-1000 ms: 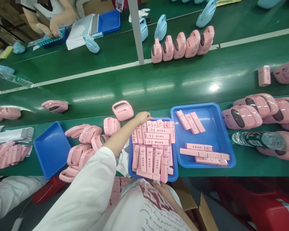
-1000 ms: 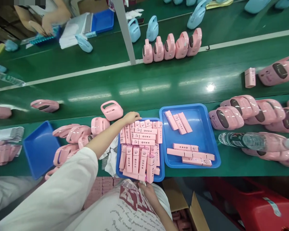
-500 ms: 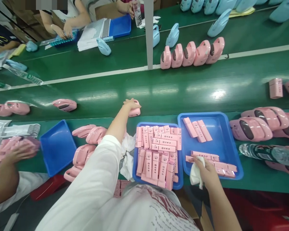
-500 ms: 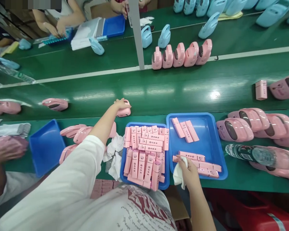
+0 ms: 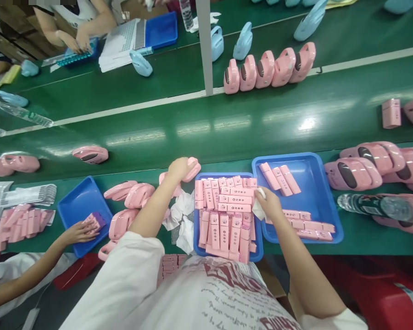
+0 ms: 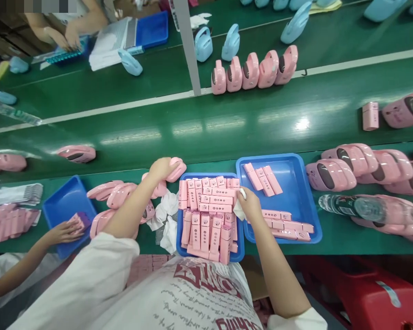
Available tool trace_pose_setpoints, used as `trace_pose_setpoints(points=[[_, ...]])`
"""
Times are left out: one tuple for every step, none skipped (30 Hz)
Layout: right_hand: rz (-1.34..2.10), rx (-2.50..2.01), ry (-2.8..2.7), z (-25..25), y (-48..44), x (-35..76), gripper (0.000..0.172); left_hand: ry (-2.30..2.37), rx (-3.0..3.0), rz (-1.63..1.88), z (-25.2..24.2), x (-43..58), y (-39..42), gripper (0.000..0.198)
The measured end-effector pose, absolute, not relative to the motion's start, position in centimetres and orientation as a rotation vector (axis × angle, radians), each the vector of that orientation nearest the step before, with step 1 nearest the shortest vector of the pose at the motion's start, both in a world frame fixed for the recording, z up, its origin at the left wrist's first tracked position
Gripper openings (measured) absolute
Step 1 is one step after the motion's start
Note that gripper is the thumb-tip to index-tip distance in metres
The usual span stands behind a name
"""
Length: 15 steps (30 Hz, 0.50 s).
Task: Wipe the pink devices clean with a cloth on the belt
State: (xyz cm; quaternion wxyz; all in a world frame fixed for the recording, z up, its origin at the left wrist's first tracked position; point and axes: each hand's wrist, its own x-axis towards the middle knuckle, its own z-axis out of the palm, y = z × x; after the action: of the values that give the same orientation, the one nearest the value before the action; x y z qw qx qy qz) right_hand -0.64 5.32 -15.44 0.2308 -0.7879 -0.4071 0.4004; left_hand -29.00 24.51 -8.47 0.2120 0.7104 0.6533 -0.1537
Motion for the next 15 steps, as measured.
trace_pose_setpoints(points=[[1.110,-2.160,-1.148,-15.4,5.6,-0.9,0.040,1.833,1.967,-0.431,-8.7,-29.0,23.6,0.055],[1.118,-2.155,-1.174,-15.4,5.7,-1.2,0.039,1.860,1.954,-0.427,-8.9,-29.0,22.9,0.056],[1.124,-2.153,-1.194,-15.3,5.9,-1.5,0.038,1.889,1.940,-0.423,-9.1,-29.1,22.5,0.056],[1.129,-2.155,-1.209,-15.2,5.9,-1.7,0.038,1.917,1.925,-0.419,-9.2,-29.2,22.3,0.057],[1.135,-2.157,-1.217,-15.2,6.0,-1.9,0.038,1.940,1.910,-0.413,-9.3,-29.3,22.3,0.056],[1.141,-2.159,-1.217,-15.1,6.0,-2.1,0.038,1.953,1.900,-0.409,-9.2,-29.5,22.4,0.056],[1.149,-2.156,-1.211,-15.0,6.0,-2.2,0.038,1.957,1.894,-0.406,-9.1,-29.6,22.5,0.054],[1.156,-2.148,-1.199,-14.9,6.0,-2.2,0.038,1.961,1.890,-0.404,-8.9,-29.8,22.7,0.053],[1.161,-2.136,-1.180,-14.8,5.9,-2.3,0.039,1.969,1.887,-0.404,-8.7,-29.8,22.8,0.052],[1.163,-2.123,-1.152,-14.7,5.8,-2.2,0.039,1.981,1.885,-0.406,-8.4,-29.9,22.9,0.052],[1.163,-2.112,-1.115,-14.5,5.7,-2.1,0.039,1.993,1.884,-0.410,-8.2,-29.9,22.9,0.054],[1.163,-2.102,-1.067,-14.3,5.4,-1.9,0.039,2.004,1.890,-0.413,-8.0,-29.9,22.8,0.056],[1.167,-2.093,-1.010,-14.2,4.9,-1.7,0.037,2.015,1.905,-0.410,-7.8,-29.9,22.6,0.058],[1.178,-2.083,-0.943,-14.0,4.4,-1.4,0.036,2.020,1.934,-0.399,-7.6,-29.9,22.3,0.060],[1.195,-2.072,-0.870,-13.8,3.6,-0.9,0.034,2.027,1.979,-0.373,-7.5,-29.9,22.0,0.061]])
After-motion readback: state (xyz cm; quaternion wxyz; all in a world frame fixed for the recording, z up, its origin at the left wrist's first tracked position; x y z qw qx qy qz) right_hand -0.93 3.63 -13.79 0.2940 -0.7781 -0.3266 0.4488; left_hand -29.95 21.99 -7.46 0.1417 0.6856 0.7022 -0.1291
